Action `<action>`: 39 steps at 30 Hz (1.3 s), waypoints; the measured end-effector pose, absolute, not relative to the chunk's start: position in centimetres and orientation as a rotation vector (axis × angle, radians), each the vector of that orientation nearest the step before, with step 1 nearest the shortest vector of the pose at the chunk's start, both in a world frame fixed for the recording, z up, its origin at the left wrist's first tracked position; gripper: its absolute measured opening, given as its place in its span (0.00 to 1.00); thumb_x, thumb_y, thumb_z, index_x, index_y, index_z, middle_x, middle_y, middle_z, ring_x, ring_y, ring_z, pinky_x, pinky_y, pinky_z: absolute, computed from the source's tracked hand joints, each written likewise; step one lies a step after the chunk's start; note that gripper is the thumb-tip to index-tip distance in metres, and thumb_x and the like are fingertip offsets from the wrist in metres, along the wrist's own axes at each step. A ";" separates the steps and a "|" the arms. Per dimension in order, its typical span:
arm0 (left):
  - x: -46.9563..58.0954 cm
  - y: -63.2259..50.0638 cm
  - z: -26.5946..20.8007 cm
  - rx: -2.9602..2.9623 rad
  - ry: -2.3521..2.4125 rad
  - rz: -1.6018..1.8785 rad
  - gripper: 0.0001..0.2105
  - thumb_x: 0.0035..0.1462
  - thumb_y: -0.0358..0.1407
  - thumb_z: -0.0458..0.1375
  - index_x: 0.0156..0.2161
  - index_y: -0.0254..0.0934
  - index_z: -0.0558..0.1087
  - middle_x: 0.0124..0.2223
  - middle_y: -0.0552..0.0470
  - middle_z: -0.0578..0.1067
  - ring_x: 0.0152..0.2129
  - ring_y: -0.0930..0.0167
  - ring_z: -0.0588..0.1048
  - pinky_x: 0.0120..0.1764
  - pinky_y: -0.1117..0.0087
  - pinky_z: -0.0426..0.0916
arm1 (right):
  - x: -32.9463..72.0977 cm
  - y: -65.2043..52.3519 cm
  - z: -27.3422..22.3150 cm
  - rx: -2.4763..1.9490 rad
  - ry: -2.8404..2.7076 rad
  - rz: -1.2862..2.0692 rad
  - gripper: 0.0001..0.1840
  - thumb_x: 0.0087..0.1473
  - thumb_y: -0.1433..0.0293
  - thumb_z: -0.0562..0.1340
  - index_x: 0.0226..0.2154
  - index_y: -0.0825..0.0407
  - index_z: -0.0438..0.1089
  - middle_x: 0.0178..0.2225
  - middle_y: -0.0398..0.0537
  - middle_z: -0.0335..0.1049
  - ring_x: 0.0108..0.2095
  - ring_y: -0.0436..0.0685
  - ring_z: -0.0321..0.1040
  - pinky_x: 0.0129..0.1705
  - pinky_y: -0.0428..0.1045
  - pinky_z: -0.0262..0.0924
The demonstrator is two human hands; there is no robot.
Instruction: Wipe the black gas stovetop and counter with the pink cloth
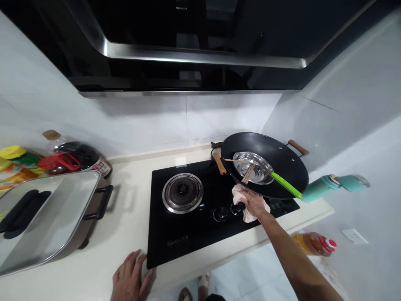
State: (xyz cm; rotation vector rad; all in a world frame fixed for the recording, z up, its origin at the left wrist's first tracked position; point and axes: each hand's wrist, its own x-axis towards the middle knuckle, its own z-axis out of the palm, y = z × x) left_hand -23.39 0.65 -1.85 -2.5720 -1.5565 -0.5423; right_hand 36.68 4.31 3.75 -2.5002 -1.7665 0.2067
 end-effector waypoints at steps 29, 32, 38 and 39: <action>-23.6 0.3 -1.1 -2.593 -1.592 -0.480 0.23 0.68 0.52 0.52 0.58 0.43 0.75 0.59 0.43 0.77 0.58 0.57 0.73 0.55 0.55 0.68 | 16.0 -3.9 4.3 -2.259 -2.070 0.338 0.19 0.63 0.62 0.61 0.56 0.42 0.73 0.59 0.54 0.71 0.57 0.71 0.63 0.57 0.67 0.59; -23.9 1.2 -0.6 -2.627 -1.579 -0.506 0.21 0.68 0.51 0.53 0.58 0.44 0.75 0.57 0.44 0.78 0.55 0.59 0.75 0.52 0.58 0.69 | 12.6 0.2 5.6 -2.112 -2.199 0.398 0.18 0.64 0.60 0.61 0.55 0.42 0.72 0.57 0.53 0.71 0.58 0.69 0.63 0.58 0.66 0.58; -23.9 3.4 0.2 -2.553 -1.717 -0.512 0.22 0.70 0.50 0.50 0.59 0.43 0.75 0.56 0.43 0.78 0.55 0.58 0.74 0.53 0.55 0.69 | 14.3 8.4 7.7 -2.141 -2.175 0.409 0.19 0.68 0.60 0.57 0.58 0.43 0.71 0.61 0.52 0.67 0.59 0.68 0.60 0.60 0.64 0.53; -23.9 3.5 0.1 -2.525 -1.746 -0.511 0.22 0.70 0.50 0.50 0.58 0.43 0.76 0.56 0.43 0.78 0.55 0.58 0.74 0.53 0.54 0.68 | 15.3 9.5 7.9 -2.163 -2.163 0.430 0.19 0.68 0.60 0.57 0.58 0.42 0.71 0.62 0.51 0.67 0.58 0.67 0.60 0.60 0.63 0.53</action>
